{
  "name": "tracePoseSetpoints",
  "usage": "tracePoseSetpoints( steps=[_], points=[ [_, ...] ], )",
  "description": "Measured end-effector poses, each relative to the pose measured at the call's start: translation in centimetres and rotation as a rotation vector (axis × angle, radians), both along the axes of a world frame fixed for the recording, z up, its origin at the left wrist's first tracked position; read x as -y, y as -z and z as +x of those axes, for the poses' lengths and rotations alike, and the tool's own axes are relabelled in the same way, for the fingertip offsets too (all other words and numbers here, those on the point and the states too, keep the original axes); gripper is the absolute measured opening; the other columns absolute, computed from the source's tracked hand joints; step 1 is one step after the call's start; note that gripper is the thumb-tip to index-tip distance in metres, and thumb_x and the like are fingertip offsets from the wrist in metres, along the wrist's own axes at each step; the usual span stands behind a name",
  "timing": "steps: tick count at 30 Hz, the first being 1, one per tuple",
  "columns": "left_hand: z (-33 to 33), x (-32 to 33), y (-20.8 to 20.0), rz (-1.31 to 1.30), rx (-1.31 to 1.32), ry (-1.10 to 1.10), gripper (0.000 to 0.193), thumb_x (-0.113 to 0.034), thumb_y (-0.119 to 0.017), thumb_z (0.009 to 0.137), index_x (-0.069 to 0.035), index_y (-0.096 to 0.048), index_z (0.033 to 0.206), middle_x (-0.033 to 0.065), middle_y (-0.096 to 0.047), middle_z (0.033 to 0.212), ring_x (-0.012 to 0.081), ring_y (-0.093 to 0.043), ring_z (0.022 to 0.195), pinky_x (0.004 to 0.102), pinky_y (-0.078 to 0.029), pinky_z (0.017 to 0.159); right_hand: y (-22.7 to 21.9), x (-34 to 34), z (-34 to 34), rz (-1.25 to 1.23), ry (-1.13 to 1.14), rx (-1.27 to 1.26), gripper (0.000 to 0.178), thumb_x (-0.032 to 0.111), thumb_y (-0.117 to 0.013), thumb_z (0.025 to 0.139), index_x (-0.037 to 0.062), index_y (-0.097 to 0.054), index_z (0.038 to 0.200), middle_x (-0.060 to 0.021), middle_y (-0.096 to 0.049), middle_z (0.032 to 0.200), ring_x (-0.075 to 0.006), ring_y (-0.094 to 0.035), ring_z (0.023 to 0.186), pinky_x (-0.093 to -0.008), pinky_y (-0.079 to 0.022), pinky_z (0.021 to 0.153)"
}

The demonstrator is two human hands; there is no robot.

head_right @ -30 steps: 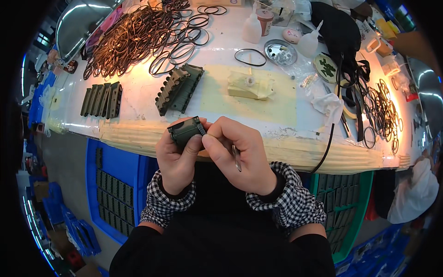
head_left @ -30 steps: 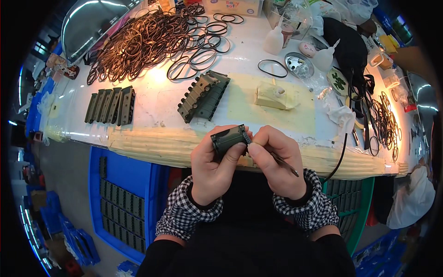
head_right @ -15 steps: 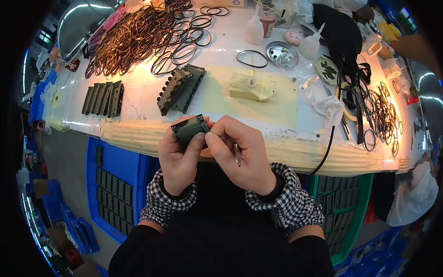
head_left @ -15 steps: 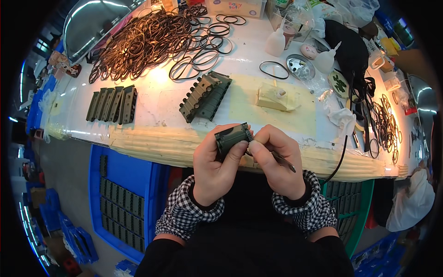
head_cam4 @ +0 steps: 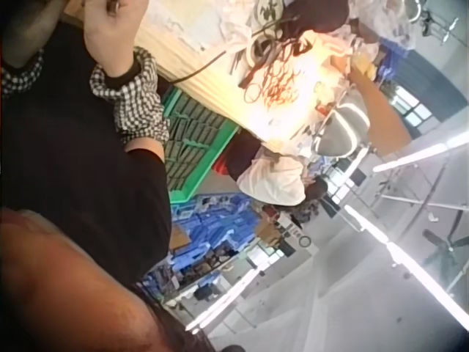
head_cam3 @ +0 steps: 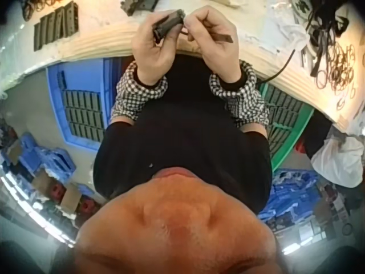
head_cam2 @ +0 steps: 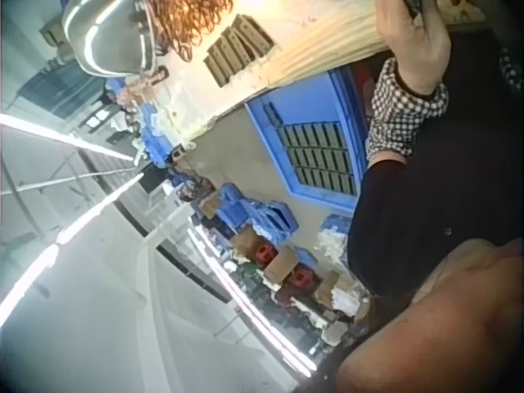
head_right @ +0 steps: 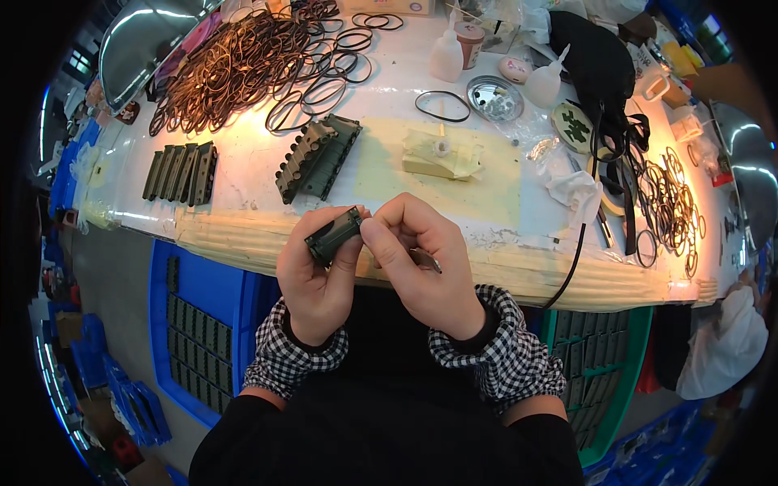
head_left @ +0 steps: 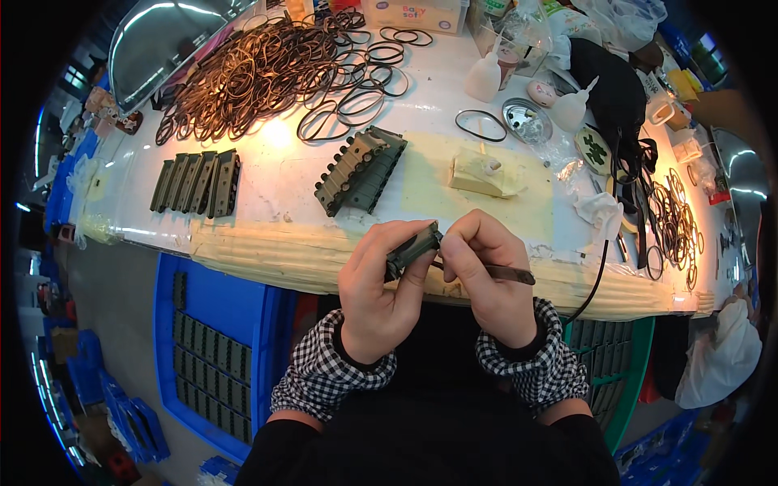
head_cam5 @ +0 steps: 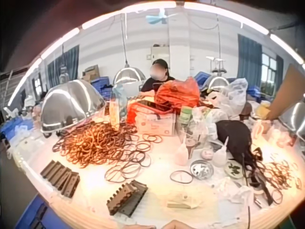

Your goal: Assembling small plastic components by inserting wires and rings using tweezers.

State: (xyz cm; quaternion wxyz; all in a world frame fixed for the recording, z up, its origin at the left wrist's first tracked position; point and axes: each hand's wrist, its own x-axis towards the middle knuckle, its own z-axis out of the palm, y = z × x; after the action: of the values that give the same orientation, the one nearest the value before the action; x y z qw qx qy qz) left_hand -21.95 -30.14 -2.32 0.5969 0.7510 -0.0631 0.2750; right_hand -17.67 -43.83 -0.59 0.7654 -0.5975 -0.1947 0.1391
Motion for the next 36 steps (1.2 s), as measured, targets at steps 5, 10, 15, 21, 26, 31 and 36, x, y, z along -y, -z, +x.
tracePoseSetpoints(
  steps=[5, 10, 15, 21, 26, 31, 36],
  points=[
    [0.1, 0.4, 0.3, -0.124, -0.039, 0.044, 0.021, 0.003, -0.064, 0.087, 0.004, -0.061, 0.107, 0.0118, -0.063, 0.093, 0.0176, -0.062, 0.082, 0.0272, -0.049, 0.074, 0.0, 0.0, 0.0, -0.016, 0.012, 0.027, 0.012, 0.009, -0.055, 0.095, 0.0046, -0.052, 0.085, 0.0068, -0.048, 0.069, 0.0021, -0.038, 0.06, -0.0166, -0.03, 0.052],
    [-0.1, 0.5, 0.5, -0.206, -0.075, 0.055, 0.019, 0.001, -0.063, 0.088, 0.005, -0.06, 0.107, 0.0105, -0.062, 0.095, 0.0143, -0.061, 0.083, 0.025, -0.049, 0.074, 0.1, -0.1, 0.2, -0.028, 0.0, 0.032, 0.013, 0.009, -0.055, 0.093, 0.0057, -0.05, 0.081, 0.0078, -0.047, 0.067, 0.0024, -0.037, 0.058, -0.0166, -0.029, 0.05],
    [-0.1, 0.6, 0.4, -0.244, -0.083, 0.082, 0.02, 0.0, -0.062, 0.09, 0.005, -0.059, 0.109, 0.0099, -0.062, 0.096, 0.013, -0.06, 0.084, 0.0244, -0.048, 0.074, 0.2, -0.2, 0.3, -0.027, 0.014, 0.04, 0.015, 0.008, -0.055, 0.093, 0.0063, -0.048, 0.079, 0.0079, -0.047, 0.066, 0.0027, -0.036, 0.057, -0.0167, -0.028, 0.049],
    [-0.1, 0.3, 0.7, -0.171, -0.05, 0.133, 0.022, 0.002, -0.057, 0.091, 0.005, -0.052, 0.113, 0.0108, -0.059, 0.097, 0.0152, -0.058, 0.085, 0.0262, -0.047, 0.077, 0.4, -0.1, 0.4, -0.034, -0.011, 0.004, 0.019, 0.009, -0.056, 0.093, 0.0068, -0.046, 0.077, 0.0079, -0.047, 0.066, 0.003, -0.035, 0.056, -0.0167, -0.027, 0.048],
    [0.3, -0.1, 1.0, -0.032, 0.041, 0.133, 0.024, 0.001, -0.055, 0.092, 0.005, -0.049, 0.115, 0.0119, -0.056, 0.101, 0.0154, -0.056, 0.088, 0.0271, -0.046, 0.078, 0.5, -0.2, 0.4, 0.001, -0.025, -0.025, 0.02, 0.011, -0.057, 0.093, 0.0069, -0.046, 0.076, 0.008, -0.046, 0.065, 0.0033, -0.034, 0.056, -0.0166, -0.026, 0.048],
    [-0.6, -0.3, 0.0, -0.591, -0.128, 0.285, 0.025, -0.01, -0.053, 0.091, 0.005, -0.051, 0.112, 0.0108, -0.06, 0.105, 0.0113, -0.057, 0.093, 0.0255, -0.046, 0.081, 0.6, -0.6, -0.2, -0.039, -0.016, 0.02, 0.022, 0.009, -0.059, 0.091, 0.0062, -0.046, 0.075, 0.0076, -0.046, 0.064, 0.003, -0.035, 0.056, -0.0171, -0.026, 0.047],
    [-0.5, -0.5, 0.2, -0.671, -0.184, 0.269, 0.022, -0.014, -0.056, 0.091, 0.004, -0.054, 0.104, 0.0085, -0.063, 0.093, 0.0103, -0.059, 0.082, 0.0247, -0.048, 0.078, -0.8, -1.5, -1.4, -0.28, 0.138, 0.304, 0.02, 0.005, -0.064, 0.086, 0.0057, -0.048, 0.074, 0.0002, -0.051, 0.059, -0.0053, -0.048, 0.047, -0.0215, -0.033, 0.043]
  ],
)
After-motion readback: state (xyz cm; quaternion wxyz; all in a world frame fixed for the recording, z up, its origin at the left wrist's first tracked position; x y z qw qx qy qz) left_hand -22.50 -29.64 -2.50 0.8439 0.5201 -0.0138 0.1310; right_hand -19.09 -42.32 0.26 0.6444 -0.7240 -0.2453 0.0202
